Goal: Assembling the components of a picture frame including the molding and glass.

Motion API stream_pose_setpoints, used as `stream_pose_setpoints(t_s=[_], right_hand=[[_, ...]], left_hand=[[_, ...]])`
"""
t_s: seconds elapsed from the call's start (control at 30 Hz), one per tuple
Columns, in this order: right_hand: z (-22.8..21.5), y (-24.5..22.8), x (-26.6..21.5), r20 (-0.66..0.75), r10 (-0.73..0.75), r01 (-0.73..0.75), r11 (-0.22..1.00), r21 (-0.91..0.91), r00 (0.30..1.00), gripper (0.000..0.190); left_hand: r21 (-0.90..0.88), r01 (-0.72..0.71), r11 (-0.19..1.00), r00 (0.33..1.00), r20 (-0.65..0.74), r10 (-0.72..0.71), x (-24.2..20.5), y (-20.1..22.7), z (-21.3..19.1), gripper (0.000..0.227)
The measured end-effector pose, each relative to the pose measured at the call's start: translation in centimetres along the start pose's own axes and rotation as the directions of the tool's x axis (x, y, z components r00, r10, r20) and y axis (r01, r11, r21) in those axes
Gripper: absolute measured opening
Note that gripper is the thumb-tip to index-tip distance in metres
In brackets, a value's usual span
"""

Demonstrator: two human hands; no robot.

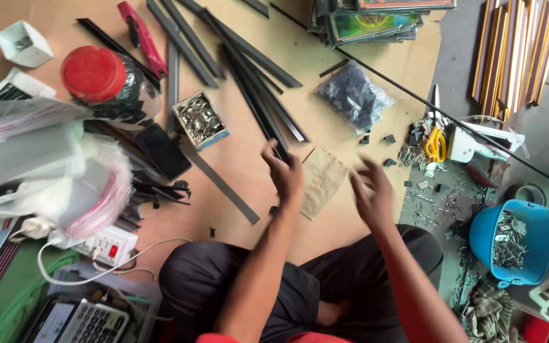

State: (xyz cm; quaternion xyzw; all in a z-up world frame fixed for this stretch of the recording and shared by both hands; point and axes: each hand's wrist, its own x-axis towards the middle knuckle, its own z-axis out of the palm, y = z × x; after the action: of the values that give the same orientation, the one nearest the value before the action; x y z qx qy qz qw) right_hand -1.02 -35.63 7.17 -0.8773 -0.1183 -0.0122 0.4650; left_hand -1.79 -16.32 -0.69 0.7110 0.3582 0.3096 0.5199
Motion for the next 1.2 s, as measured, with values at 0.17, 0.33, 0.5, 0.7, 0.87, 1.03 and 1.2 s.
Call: stream_pose_setpoints(t_s=[0.17, 0.33, 0.5, 0.7, 0.87, 1.03, 1.2], right_hand=[[12.0, 2.3, 9.8, 0.195, -0.189, 0.248, 0.902, -0.354, 0.963, 0.067], [18.3, -1.7, 11.9, 0.285, -0.162, 0.289, 0.823, -0.49, 0.945, 0.087], [23.9, -2.7, 13.5, 0.434, -0.261, 0.465, 0.748, -0.473, 0.862, 0.082], [33.3, -8.6, 20.8, 0.42, -0.336, 0.469, 0.842, -0.267, 0.843, 0.074], [39.4, -9.7, 23.7, 0.415, -0.237, 0.383, 0.869, -0.315, 0.879, 0.081], [40.2, -8.1, 25.8, 0.463, -0.046, 0.29, 0.832, -0.473, 0.885, 0.064], [34.0, -8.8, 25.3, 0.528, 0.261, 0.12, 0.804, -0.582, 0.808, 0.086]], left_hand=[[-0.203, 0.089, 0.975, 0.993, 0.09, -0.072, -2.3, 4.9, -6.9, 0.058], [-0.333, 0.156, 0.93, 0.983, -0.038, -0.179, 2.6, 12.0, -13.7, 0.064], [-0.368, -0.023, 0.929, 0.981, -0.188, -0.05, 2.7, 11.7, -13.6, 0.06], [-0.181, -0.031, 0.983, 0.968, -0.252, -0.016, 2.5, 10.5, -14.7, 0.033], [-0.119, -0.201, 0.972, 0.941, -0.299, 0.158, 2.5, 10.5, -15.1, 0.031], [-0.175, -0.236, 0.956, 0.939, -0.293, 0.178, 2.4, 10.0, -15.5, 0.033], [-0.271, -0.271, 0.924, 0.948, -0.242, 0.207, 2.7, 11.8, -15.7, 0.037]])
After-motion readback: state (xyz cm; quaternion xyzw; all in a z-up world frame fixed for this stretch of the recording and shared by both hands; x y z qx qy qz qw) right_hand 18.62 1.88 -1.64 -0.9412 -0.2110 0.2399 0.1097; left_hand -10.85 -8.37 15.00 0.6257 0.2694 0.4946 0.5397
